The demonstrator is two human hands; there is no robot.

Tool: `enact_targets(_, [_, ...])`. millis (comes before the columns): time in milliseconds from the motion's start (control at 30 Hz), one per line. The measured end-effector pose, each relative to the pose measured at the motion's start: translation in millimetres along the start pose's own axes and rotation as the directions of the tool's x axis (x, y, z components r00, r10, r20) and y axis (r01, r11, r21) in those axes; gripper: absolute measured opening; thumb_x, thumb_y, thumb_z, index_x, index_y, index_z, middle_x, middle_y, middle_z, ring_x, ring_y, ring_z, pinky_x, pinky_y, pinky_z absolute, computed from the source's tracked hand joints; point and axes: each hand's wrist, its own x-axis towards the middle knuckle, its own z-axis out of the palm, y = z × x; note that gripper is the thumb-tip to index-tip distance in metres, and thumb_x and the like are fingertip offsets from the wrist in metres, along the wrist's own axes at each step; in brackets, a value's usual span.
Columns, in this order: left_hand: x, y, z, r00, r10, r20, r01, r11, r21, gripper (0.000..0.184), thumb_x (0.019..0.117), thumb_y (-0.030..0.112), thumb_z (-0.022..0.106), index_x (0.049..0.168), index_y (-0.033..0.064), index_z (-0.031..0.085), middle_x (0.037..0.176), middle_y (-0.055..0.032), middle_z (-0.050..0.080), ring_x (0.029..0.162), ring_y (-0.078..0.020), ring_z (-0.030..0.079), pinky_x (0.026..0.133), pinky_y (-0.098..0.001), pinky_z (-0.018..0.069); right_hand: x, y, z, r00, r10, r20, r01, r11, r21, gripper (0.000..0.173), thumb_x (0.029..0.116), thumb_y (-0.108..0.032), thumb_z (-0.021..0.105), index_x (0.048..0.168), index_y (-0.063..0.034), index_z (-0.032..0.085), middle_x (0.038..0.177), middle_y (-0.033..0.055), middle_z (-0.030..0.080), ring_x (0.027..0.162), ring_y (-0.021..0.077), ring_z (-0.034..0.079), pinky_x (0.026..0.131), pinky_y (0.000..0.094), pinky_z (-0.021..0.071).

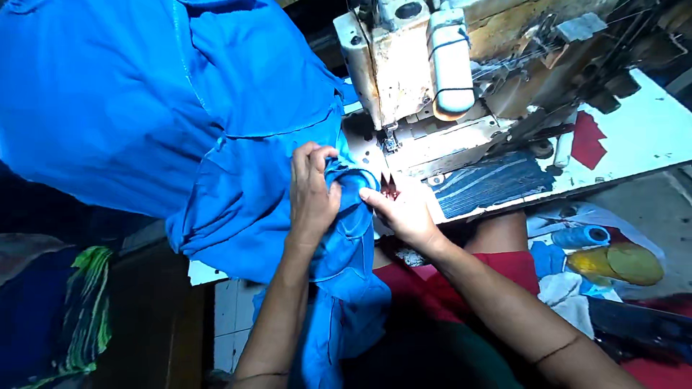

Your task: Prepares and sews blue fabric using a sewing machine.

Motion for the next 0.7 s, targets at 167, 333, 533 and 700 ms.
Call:
enact_targets(167, [-14, -19, -37, 0.997, 0.072, -0.014, -0.072, 0.997, 0.028, 0.046, 0.0802, -0.001, 0.066, 0.126, 0.0030, 0.060, 0.133, -0.0181, 0.051, 0.113, -0.0296, 0.057, 0.087, -0.0420, 0.0547, 3, 0, -42, 0.971, 0.237, 0.023, -0.238, 0.968, 0.079, 0.013, 0.0967, -0.017, 0.071, 0.096, -0.0062, 0.063, 0.060, 0.0032, 0.053, 0.045, 0.0086, 0.046, 0.042, 0.0224, 0.0404])
enact_targets(333, [1, -6, -75, 0.885, 0.383, 0.264, -0.292, 0.900, -0.324, 0.030, 0.0914, 0.002, 0.061, 0.121, 0.0027, 0.069, 0.123, -0.0090, 0.067, 0.117, -0.0185, 0.064, 0.103, -0.0367, 0.0548, 5, 14, -67, 0.989, -0.058, 0.139, 0.116, 0.881, -0.458, 0.020, 0.0914, -0.018, 0.074, 0.107, -0.0092, 0.065, 0.080, 0.0032, 0.062, 0.064, 0.0124, 0.058, 0.056, 0.0314, 0.0505])
enact_targets(533, [17, -4, -76, 0.915, 0.219, 0.338, -0.087, 0.926, -0.366, 0.017, 0.0923, 0.018, 0.075, 0.108, 0.0139, 0.079, 0.098, 0.0034, 0.074, 0.091, -0.0051, 0.069, 0.083, -0.0256, 0.0590, -1, 41, -83, 0.920, -0.145, 0.365, 0.349, 0.727, -0.591, 0.030, 0.0901, -0.019, 0.071, 0.117, -0.0095, 0.061, 0.085, 0.0021, 0.066, 0.074, 0.0141, 0.063, 0.067, 0.0382, 0.0559])
enact_targets(700, [26, 2, -56, 0.944, 0.059, 0.325, 0.046, 0.952, -0.304, 0.013, 0.0932, 0.026, 0.075, 0.101, 0.0165, 0.079, 0.096, 0.0063, 0.076, 0.085, -0.0010, 0.069, 0.078, -0.0244, 0.0590, -8, 50, -74, 0.894, -0.386, 0.227, 0.432, 0.607, -0.667, 0.028, 0.0940, -0.013, 0.069, 0.121, -0.0056, 0.066, 0.088, 0.0045, 0.071, 0.076, 0.0164, 0.067, 0.072, 0.0404, 0.0585])
